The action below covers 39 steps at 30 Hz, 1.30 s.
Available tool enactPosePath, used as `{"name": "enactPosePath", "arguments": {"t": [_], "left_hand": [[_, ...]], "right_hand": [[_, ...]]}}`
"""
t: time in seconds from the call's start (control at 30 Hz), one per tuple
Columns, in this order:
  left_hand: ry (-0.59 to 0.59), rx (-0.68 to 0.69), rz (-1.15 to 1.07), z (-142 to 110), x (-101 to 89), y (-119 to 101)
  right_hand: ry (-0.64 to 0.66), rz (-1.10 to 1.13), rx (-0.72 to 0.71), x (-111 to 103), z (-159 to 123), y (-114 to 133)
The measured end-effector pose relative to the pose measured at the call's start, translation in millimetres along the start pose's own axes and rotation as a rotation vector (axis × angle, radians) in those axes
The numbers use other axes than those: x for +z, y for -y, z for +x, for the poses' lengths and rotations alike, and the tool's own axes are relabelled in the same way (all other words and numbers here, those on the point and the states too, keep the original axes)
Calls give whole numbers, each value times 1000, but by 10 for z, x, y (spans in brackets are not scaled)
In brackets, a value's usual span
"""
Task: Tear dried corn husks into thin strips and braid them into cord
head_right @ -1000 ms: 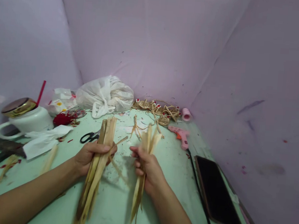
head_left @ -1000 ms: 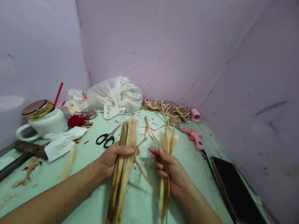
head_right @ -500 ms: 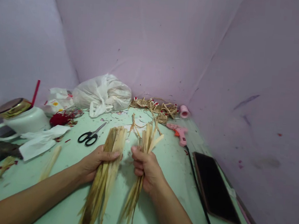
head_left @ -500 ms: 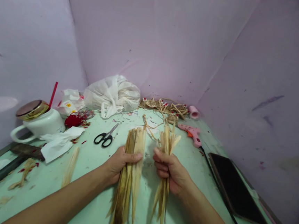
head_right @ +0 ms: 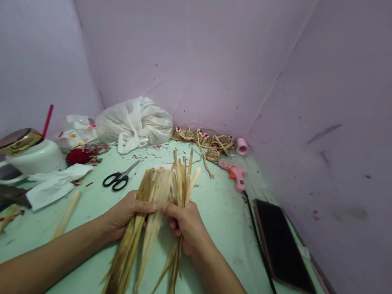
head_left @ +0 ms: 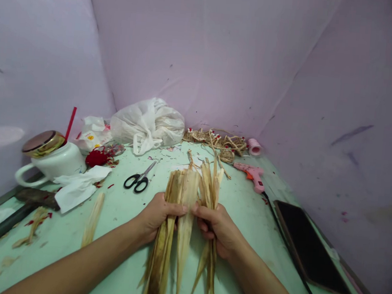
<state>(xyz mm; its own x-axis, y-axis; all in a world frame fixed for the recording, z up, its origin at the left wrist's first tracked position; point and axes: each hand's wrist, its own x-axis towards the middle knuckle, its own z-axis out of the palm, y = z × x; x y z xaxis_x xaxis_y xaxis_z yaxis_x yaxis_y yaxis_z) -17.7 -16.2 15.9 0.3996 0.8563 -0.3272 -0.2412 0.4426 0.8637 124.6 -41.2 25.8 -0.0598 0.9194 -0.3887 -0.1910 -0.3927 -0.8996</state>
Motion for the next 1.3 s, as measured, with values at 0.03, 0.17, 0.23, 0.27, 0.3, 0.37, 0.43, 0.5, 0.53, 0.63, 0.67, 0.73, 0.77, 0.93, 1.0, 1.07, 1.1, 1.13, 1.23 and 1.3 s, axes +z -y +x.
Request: {"name": "enactPosePath", "arguments": {"t": [0.03, 0.17, 0.23, 0.27, 0.3, 0.37, 0.43, 0.5, 0.53, 0.63, 0.67, 0.73, 0.77, 0.93, 1.0, 1.07, 1.1, 1.13, 1.23, 1.3], "left_hand": [[35, 2, -18, -2, 2, 0], [83, 13, -42, -24, 18, 1], [32, 17, -7, -27, 20, 8], [11, 17, 7, -27, 19, 12], [-1, 17, 16, -25, 18, 17], [-6, 19, 14, -21, 15, 28], [10, 25, -12, -20, 12, 35], [76, 22, -58, -22, 6, 37], [124, 15, -79, -23, 2, 36], [262, 1, -104, -21, -15, 24], [283, -1, -103, -18, -22, 19], [266, -2, -99, -6, -35, 12], [237, -4, -98, 2, -41, 9], [100, -23, -121, 51, -73, 2], [52, -37, -131, 67, -84, -4], [-3, -51, -138, 73, -89, -13], [-23, -53, -142, 73, -87, -19], [-34, -56, -144, 71, -84, -25], [-35, -55, -143, 64, -73, -35], [-28, -52, -143, 64, -74, -34]], "right_hand": [[3, -11, 2, 3, -3, 2], [-26, -84, -6, 14, 4, -6], [-52, -114, -19, 23, 17, -18], [-62, -125, -24, 30, 23, -25], [-67, -133, -30, 38, 28, -32], [-63, -136, -41, 52, 32, -49], [-39, -113, -49, 60, 28, -65], [4, -76, -52, 56, 22, -78], [29, -56, -52, 49, 21, -83], [96, 10, -51, 15, 22, -87], [109, 35, -53, 2, 24, -86], [125, 86, -70, -22, 27, -82], [127, 108, -77, -32, 29, -79], [133, 239, -5, -61, 41, -33], [130, 333, 51, -83, 47, 15], [118, 435, 96, -132, 47, 85], [124, 483, 107, -168, 42, 127], [145, 529, 105, -211, 33, 170], [289, 655, 48, -368, -8, 291], [380, 729, -14, -472, -43, 352]]}}
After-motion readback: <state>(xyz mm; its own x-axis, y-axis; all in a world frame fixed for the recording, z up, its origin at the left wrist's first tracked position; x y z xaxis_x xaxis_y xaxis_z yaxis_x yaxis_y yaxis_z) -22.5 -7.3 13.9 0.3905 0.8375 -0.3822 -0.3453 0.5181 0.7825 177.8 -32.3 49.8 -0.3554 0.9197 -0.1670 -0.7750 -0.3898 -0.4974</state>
